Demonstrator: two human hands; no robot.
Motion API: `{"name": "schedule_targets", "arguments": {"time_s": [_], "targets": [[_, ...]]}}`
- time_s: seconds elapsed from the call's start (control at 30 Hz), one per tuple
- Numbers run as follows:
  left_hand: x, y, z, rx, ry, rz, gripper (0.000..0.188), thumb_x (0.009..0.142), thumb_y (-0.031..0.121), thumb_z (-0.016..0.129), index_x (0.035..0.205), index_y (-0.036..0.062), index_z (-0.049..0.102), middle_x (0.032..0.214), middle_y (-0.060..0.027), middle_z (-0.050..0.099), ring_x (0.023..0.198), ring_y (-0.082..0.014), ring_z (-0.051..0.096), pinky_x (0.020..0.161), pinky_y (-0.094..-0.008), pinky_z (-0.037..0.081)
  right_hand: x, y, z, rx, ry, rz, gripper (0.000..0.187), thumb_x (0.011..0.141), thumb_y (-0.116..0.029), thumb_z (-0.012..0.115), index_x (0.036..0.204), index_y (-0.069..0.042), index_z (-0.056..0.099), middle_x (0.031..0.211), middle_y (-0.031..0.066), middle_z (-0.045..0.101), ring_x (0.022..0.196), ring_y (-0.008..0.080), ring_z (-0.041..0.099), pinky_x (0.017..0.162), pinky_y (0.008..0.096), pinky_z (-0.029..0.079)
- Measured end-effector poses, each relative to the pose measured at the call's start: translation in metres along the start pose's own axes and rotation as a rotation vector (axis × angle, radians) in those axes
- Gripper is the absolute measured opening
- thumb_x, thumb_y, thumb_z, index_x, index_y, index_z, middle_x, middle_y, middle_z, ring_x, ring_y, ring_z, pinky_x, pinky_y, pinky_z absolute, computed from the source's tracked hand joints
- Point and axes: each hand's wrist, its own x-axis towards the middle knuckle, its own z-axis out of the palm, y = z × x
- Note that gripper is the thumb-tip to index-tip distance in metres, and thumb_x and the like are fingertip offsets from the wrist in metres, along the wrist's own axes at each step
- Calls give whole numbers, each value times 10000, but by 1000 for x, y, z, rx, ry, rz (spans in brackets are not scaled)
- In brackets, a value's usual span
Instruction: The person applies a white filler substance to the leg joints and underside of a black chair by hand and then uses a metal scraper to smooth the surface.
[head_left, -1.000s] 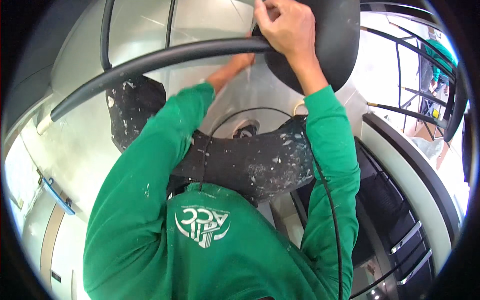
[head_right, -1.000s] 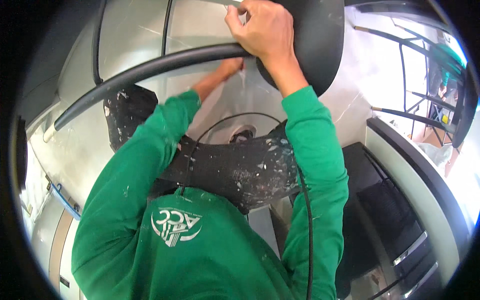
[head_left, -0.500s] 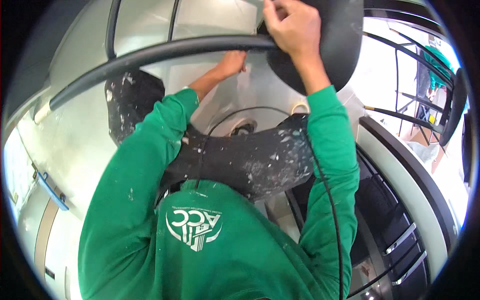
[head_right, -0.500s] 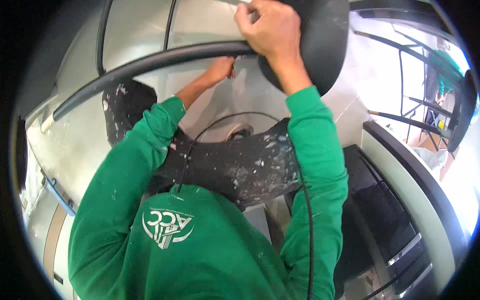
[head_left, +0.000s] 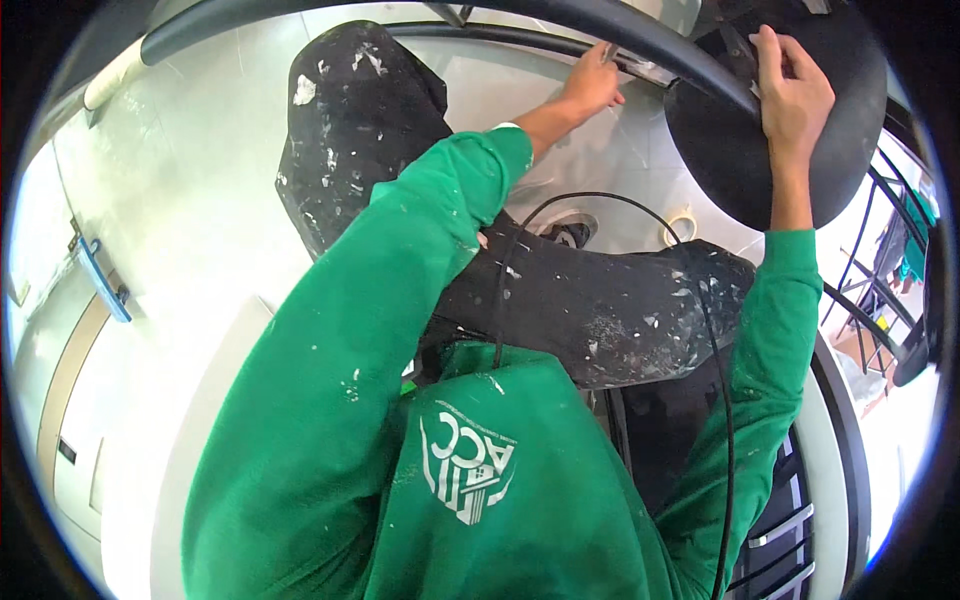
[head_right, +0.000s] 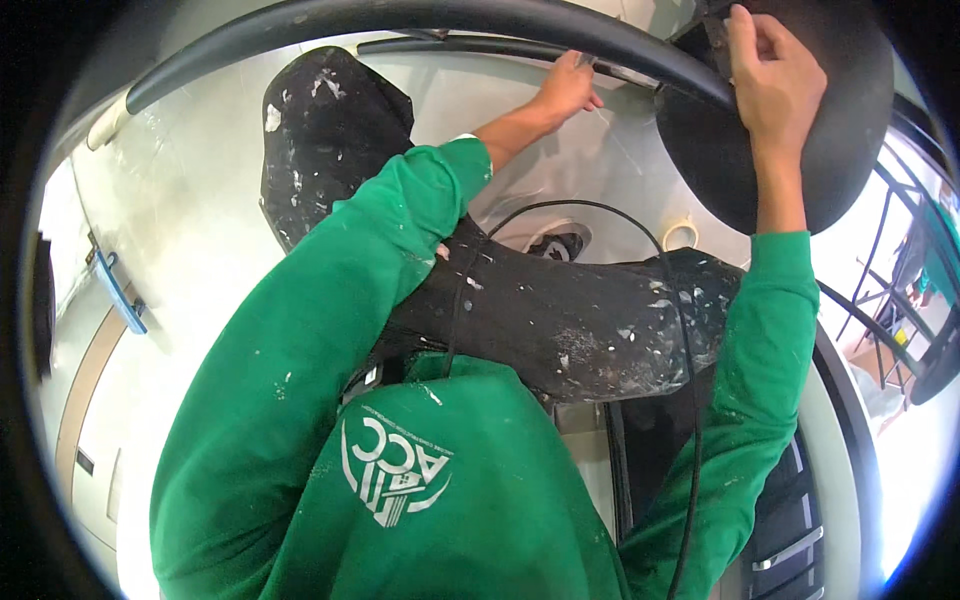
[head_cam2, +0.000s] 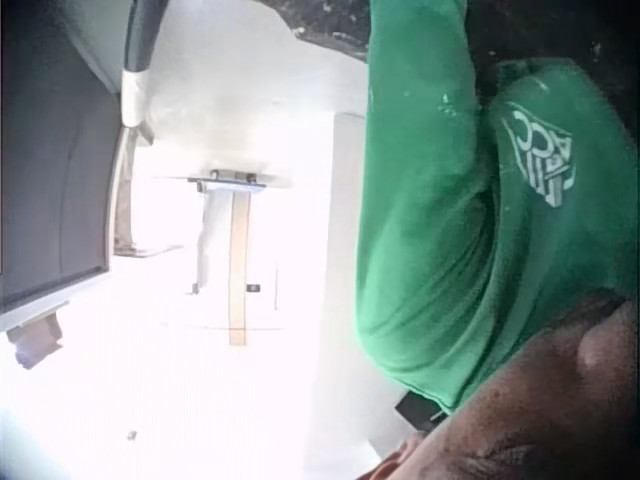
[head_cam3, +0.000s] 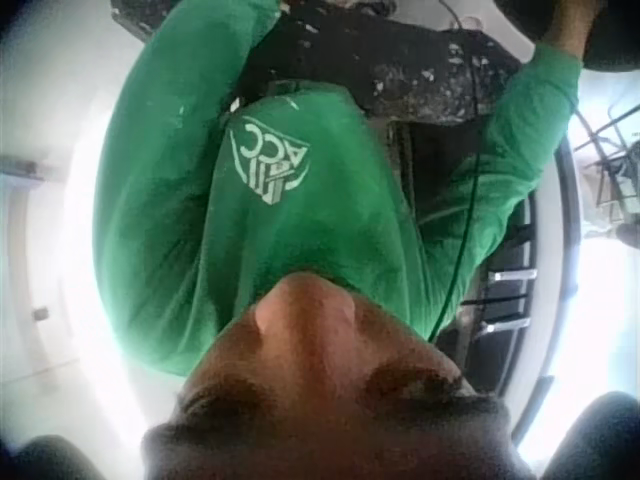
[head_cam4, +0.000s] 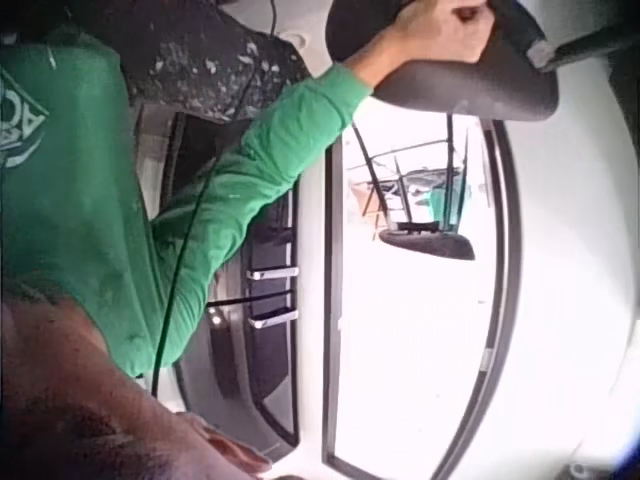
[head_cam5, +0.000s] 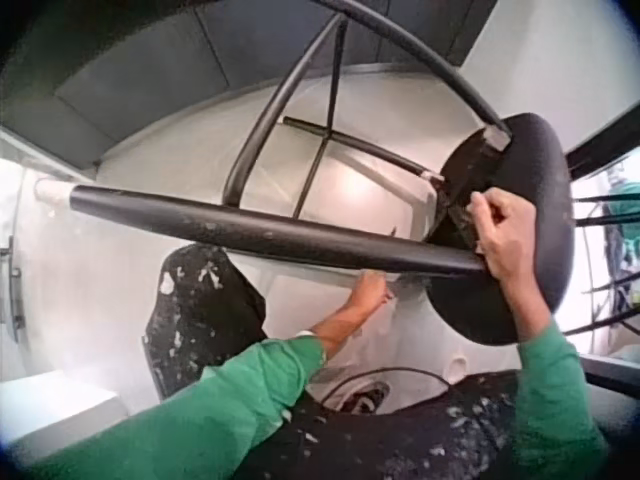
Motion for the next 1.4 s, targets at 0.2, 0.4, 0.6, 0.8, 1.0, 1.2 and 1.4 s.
{"name": "schedule_targets", "arguments": {"time_s": [0.2,0.4,0.6,0.8,1.0,1.2,1.4], "targets": [[-4,-7,7,82,-35,10,409,1008,132,391,1350,-26,550,1077,-196,707,626,-239,703,601,-364,570,-2,-13,18,126,65,39,308,992,-322,712,964,-31,811,643,-7,646,567,48,563,557,233,442],[-2,-18,24,449,-16,121,409,972,141,461,1348,20,569,946,-219,734,768,-353,748,814,-505,577,0,-21,20,177,61,62,290,985,-303,722,956,-28,808,642,-7,648,555,51,565,551,238,454],[-10,-12,54,604,72,413,334,964,209,558,1266,74,606,1060,-258,718,1099,-501,641,950,-572,515,-1,-17,13,82,47,27,263,1000,-284,704,997,-49,821,677,-19,660,645,44,579,610,223,456],[-12,-14,55,545,131,255,308,963,228,586,1217,56,607,1045,-296,699,1046,-506,655,917,-594,517,-3,-22,13,183,43,122,267,990,-278,716,979,-30,815,676,-12,662,626,40,583,586,226,467],[-15,-4,44,681,243,358,230,958,208,576,1084,21,622,988,-286,700,965,-502,673,859,-594,531,-2,-56,18,195,80,64,231,966,-183,716,837,9,711,601,31,571,549,74,544,519,278,428],[-11,1,71,656,108,333,247,932,190,579,1125,52,648,946,-278,705,943,-511,670,831,-613,526,3,-50,-7,154,179,-22,298,974,-131,688,726,25,637,538,22,514,458,89,485,457,292,366],[49,-44,39,837,100,347,204,878,154,621,1010,29,712,970,-262,739,893,-489,693,834,-595,537,2,-60,13,214,150,-54,288,958,-131,701,719,19,644,534,27,512,475,85,468,469,290,361]]}}
